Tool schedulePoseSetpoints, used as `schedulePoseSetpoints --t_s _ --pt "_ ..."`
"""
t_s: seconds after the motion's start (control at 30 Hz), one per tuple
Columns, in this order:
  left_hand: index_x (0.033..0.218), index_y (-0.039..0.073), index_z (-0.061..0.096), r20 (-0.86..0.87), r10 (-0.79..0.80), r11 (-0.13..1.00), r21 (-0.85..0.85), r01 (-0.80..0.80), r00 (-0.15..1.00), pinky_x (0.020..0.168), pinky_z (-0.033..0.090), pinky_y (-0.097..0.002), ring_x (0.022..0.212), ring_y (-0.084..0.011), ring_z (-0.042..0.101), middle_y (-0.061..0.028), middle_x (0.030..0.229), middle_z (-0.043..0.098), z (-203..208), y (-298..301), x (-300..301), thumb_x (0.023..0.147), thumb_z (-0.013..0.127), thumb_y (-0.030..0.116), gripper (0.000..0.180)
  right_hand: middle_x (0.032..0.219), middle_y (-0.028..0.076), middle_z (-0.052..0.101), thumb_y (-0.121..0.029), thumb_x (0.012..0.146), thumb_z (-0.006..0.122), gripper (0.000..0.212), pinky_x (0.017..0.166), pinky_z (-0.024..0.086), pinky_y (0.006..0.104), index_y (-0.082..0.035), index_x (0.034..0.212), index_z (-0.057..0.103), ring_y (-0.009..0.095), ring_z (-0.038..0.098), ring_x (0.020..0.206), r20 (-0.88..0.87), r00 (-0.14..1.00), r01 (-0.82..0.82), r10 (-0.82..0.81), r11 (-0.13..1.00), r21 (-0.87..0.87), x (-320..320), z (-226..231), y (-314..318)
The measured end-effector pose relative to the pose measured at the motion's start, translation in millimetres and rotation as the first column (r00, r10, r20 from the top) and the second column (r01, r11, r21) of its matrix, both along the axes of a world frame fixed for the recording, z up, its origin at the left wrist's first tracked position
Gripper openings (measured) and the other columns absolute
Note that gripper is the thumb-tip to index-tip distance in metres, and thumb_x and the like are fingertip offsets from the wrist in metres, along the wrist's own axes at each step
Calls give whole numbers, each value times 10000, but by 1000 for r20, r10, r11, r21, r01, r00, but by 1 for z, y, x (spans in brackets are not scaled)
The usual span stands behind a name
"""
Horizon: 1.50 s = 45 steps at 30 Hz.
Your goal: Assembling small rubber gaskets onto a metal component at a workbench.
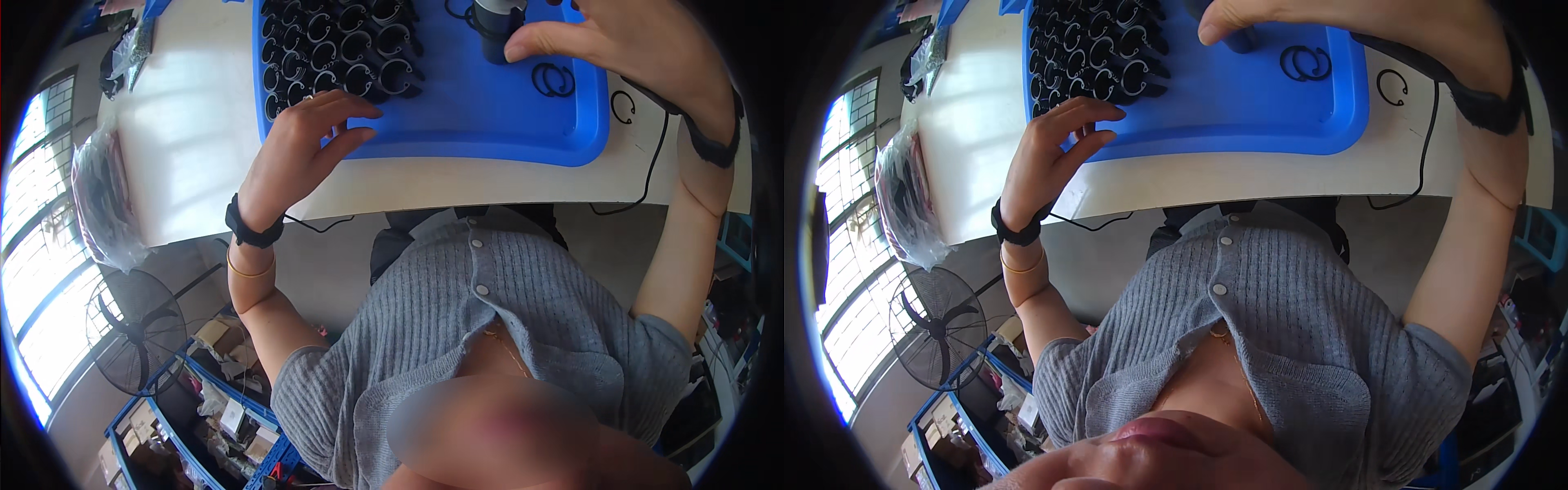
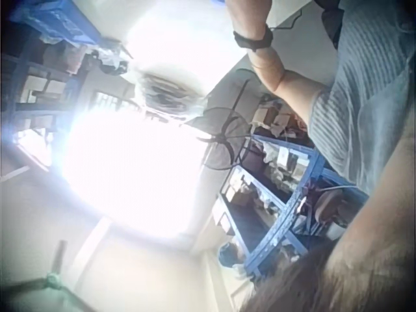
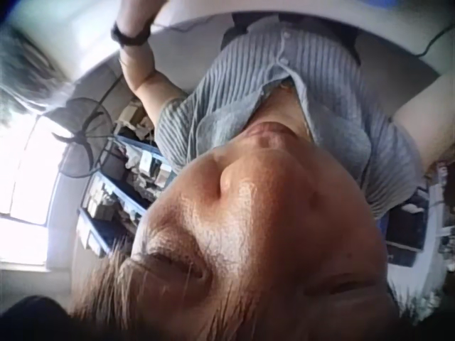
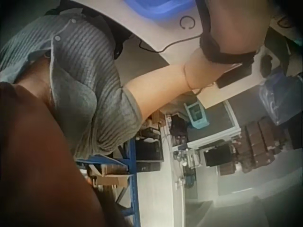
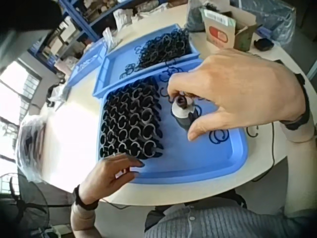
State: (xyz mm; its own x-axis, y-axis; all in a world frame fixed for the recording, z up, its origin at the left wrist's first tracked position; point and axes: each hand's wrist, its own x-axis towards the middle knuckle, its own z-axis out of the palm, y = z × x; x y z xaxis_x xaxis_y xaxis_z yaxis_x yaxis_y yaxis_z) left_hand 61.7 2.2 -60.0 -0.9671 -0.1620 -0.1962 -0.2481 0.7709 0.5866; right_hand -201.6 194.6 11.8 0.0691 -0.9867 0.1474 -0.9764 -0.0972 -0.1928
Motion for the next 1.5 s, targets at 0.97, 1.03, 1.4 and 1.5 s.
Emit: schedulePoseSetpoints --t_s 0.97,1.03,1.4,1.5 --pt "1032 42 750 -252 30 958 -270 -100 967 649 549 -312 740 -224 710 -71 858 644 -11 -1 -18 794 836 69 255 842 150 706 -389 817 829 537 700 526 387 -2 1145 654 299 701 782 -75 991 117 -114 993 33 -15 -4 17" --pt "1023 45 747 -264 28 963 -250 -97 964 649 549 -313 744 -225 715 -67 858 650 -11 0 -18 797 833 66 243 842 150 706 -387 818 828 534 701 527 385 -1 1144 655 297 701 782 -73 991 115 -112 993 32 -14 -4 18" --pt "976 49 728 -231 32 959 -267 -95 972 642 541 -319 737 -226 716 -57 878 672 -11 0 -21 819 813 64 180 845 149 709 -376 826 823 518 705 530 378 4 1136 658 287 702 783 -62 991 122 -120 992 31 -16 -6 20" --pt "980 47 727 -237 23 963 -257 -86 971 647 542 -324 744 -234 715 -59 881 673 -12 0 -22 819 807 53 180 846 149 709 -373 828 821 513 706 530 376 5 1134 659 285 702 783 -61 991 119 -117 992 29 -16 -6 21"
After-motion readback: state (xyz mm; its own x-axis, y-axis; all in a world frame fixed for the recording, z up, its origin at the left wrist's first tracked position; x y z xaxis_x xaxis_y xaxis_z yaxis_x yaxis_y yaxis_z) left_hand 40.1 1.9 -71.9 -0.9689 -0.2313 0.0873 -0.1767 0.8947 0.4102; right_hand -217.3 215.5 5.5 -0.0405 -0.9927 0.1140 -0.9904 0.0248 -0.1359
